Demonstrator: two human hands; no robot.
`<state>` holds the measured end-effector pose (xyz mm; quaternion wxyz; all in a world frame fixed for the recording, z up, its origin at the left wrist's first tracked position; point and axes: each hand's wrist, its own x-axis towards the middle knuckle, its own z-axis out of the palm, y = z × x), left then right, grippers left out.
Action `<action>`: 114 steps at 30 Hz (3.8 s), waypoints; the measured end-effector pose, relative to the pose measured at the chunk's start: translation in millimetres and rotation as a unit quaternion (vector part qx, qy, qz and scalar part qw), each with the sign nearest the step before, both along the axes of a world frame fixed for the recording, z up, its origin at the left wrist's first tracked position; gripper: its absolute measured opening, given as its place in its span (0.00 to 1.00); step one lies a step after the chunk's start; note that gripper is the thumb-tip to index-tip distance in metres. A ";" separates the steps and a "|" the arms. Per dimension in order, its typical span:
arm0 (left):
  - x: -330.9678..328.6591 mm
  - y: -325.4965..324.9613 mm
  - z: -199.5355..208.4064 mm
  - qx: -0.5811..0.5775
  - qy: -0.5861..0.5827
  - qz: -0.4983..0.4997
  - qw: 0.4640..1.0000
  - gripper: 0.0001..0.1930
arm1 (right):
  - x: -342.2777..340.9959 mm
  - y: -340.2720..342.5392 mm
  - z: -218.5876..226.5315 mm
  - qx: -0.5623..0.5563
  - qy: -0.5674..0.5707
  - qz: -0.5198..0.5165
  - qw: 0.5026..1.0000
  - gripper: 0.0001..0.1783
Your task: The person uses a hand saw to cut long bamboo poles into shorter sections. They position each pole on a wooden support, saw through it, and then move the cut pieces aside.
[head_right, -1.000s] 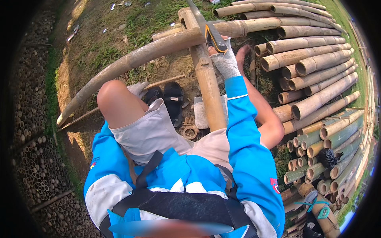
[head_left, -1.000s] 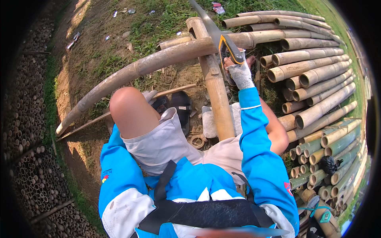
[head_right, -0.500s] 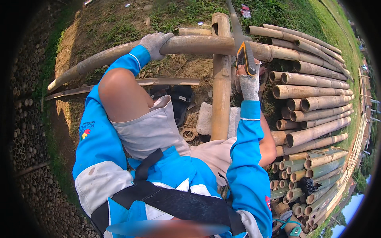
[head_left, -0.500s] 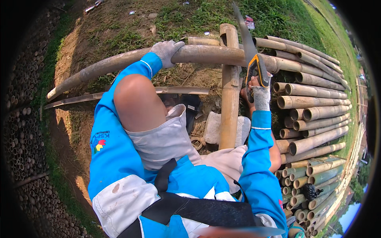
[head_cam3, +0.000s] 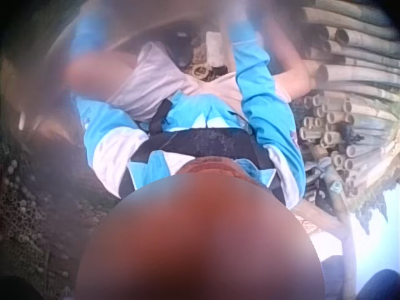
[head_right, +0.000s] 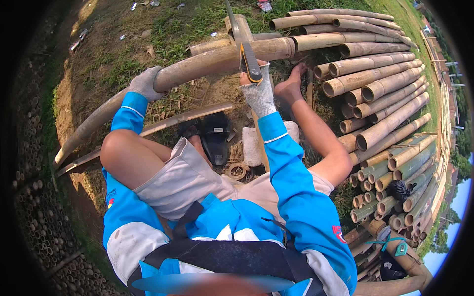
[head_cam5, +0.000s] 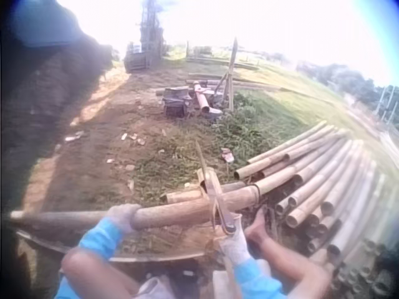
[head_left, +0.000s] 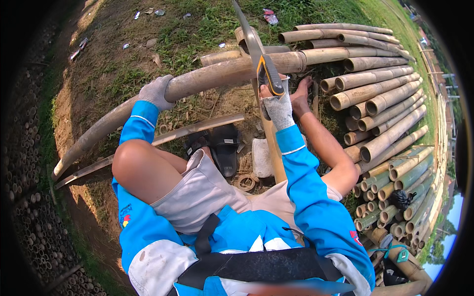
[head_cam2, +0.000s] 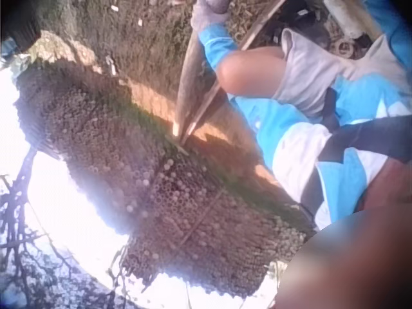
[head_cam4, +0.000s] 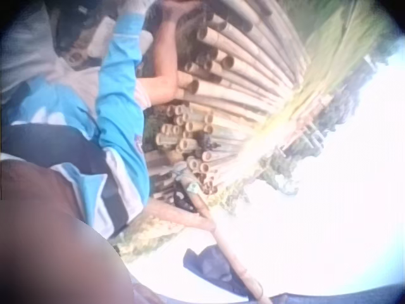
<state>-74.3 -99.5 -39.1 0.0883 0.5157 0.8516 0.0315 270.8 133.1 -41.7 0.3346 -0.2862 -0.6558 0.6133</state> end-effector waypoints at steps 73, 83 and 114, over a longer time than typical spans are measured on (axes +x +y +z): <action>106.6 198.1 16.3 -0.027 -0.040 -0.051 0.998 0.51 | 86.4 -86.0 1.7 0.060 -0.020 -0.047 0.997 0.36; 98.0 202.0 -2.0 -0.004 -0.052 -0.045 0.998 0.51 | 92.4 -89.2 27.4 0.042 -0.040 -0.040 0.997 0.37; 91.7 199.3 5.5 -0.002 -0.087 -0.063 0.994 0.49 | 217.6 -207.8 47.4 0.206 -0.119 -0.059 0.970 0.34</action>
